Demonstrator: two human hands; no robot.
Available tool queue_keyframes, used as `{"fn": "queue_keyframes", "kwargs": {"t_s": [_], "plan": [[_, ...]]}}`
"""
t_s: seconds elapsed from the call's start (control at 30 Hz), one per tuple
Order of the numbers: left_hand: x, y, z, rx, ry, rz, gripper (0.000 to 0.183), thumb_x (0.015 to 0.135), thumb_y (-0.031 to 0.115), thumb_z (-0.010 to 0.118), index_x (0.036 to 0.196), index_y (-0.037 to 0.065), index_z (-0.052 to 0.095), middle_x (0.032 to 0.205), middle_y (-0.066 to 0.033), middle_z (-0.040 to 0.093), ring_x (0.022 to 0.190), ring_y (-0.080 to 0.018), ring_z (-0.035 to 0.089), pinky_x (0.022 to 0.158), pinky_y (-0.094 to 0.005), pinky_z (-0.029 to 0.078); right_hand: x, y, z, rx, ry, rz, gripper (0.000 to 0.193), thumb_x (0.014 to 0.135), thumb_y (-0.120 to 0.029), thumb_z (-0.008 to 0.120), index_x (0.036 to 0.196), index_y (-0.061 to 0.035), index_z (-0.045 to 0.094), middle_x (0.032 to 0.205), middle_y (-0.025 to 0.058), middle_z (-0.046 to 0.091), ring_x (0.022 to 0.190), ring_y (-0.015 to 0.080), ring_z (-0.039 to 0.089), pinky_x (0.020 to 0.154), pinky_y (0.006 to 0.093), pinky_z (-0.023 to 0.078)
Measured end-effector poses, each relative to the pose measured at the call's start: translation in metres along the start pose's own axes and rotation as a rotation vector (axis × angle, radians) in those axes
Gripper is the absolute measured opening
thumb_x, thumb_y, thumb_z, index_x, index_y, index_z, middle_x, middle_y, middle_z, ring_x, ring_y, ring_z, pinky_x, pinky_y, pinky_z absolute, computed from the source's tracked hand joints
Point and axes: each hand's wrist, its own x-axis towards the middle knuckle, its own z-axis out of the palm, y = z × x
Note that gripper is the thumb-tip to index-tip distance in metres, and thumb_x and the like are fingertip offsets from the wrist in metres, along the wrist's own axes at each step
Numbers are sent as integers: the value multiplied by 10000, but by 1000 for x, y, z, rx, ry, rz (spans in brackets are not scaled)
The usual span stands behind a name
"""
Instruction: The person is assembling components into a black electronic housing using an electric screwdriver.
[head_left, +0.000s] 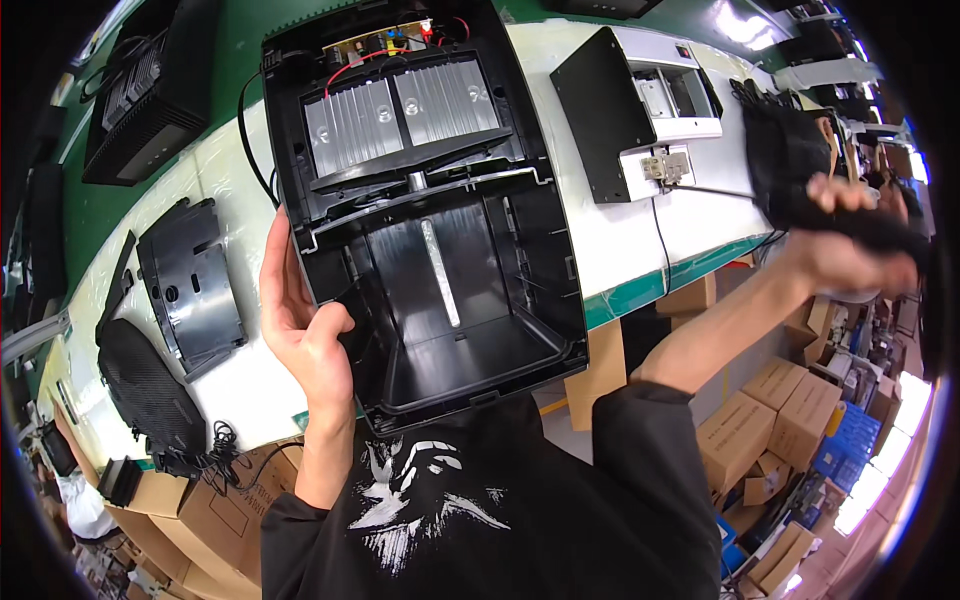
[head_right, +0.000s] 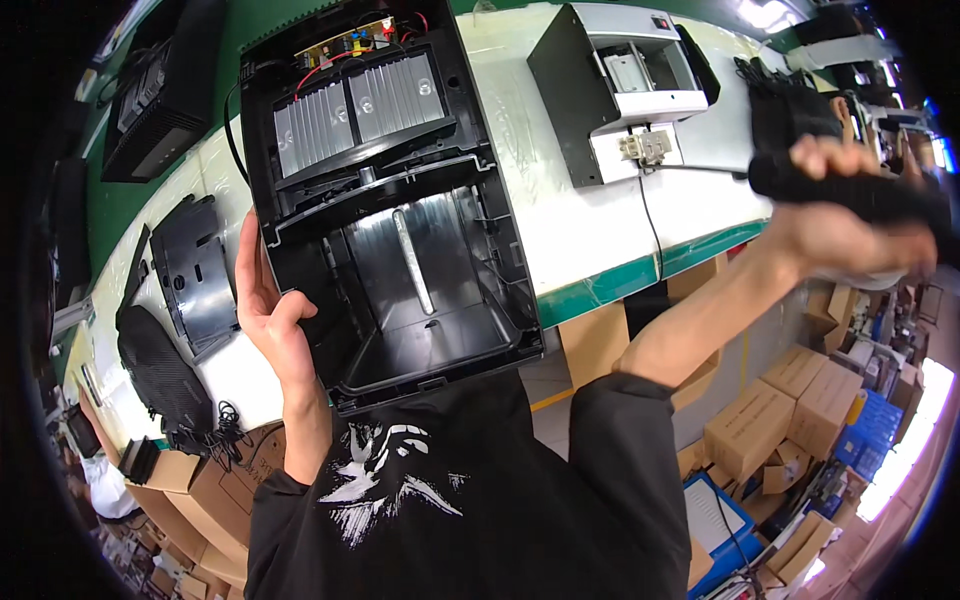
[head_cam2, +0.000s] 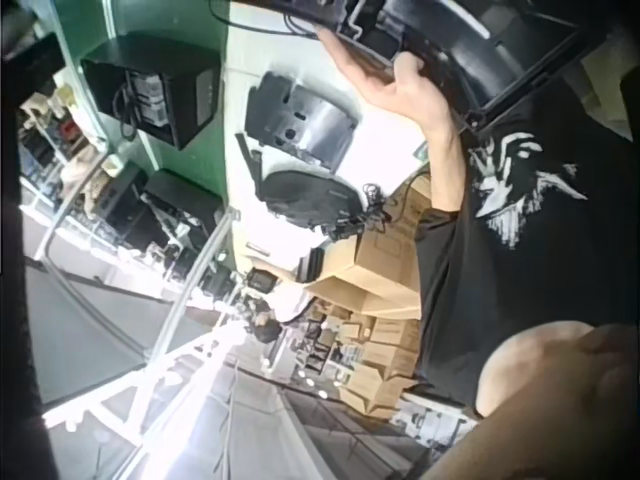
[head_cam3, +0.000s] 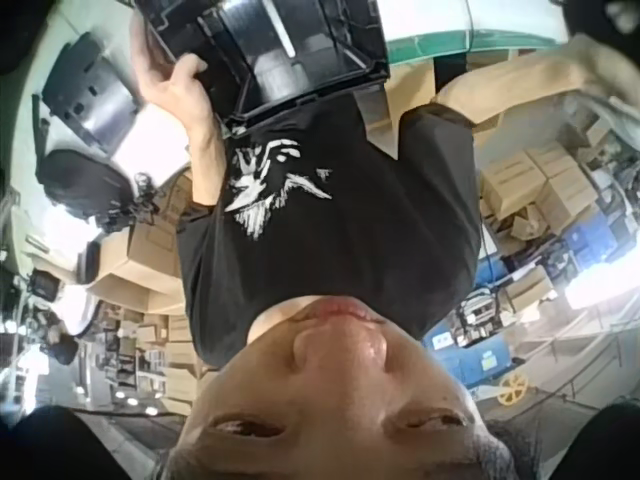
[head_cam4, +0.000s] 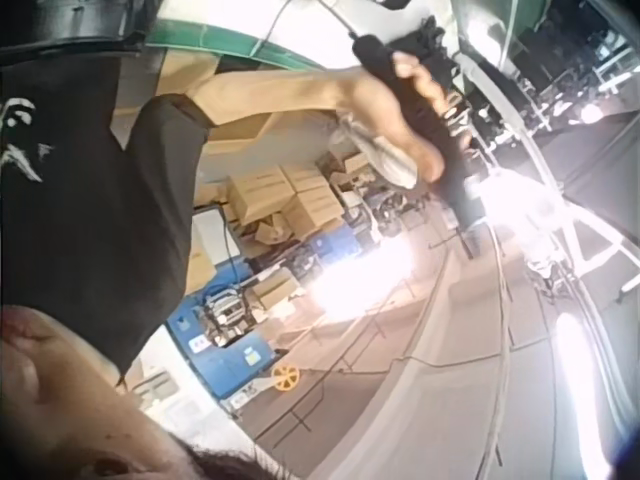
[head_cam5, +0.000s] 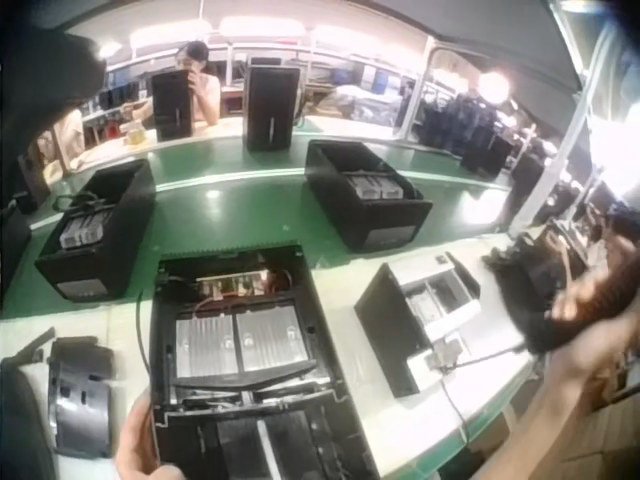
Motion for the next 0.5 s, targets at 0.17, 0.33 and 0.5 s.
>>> {"fn": "queue_keyframes", "kwargs": {"t_s": [0.17, 0.33, 0.5], "plan": [[0, -3, -5, -39, 11, -8, 833, 512, -96, 386, 1345, -83, 372, 1414, -187, 375, 1367, -264, 285, 1126, -317, 196, 37, 24, 59, -16, -236, 162, 475, 934, -429, 282, 1080, -27, 487, 654, 132, 496, 529, 228, 450, 507, 349, 406], [-1, -3, -7, -118, 5, -18, 807, 541, -134, 372, 1347, -82, 363, 1409, -181, 380, 1349, -267, 320, 1119, -326, 224, 44, 31, 73, -43, -284, 220, 467, 946, -410, 334, 1082, 9, 491, 661, 132, 522, 508, 222, 485, 492, 334, 427], [0, -6, -6, -137, -8, -7, 793, 552, -144, 378, 1342, -80, 368, 1413, -174, 380, 1348, -270, 320, 1113, -328, 235, 30, 12, 58, 22, -256, 232, 524, 927, -467, 356, 1132, 1, 470, 652, 117, 502, 524, 220, 483, 491, 328, 420]]}}
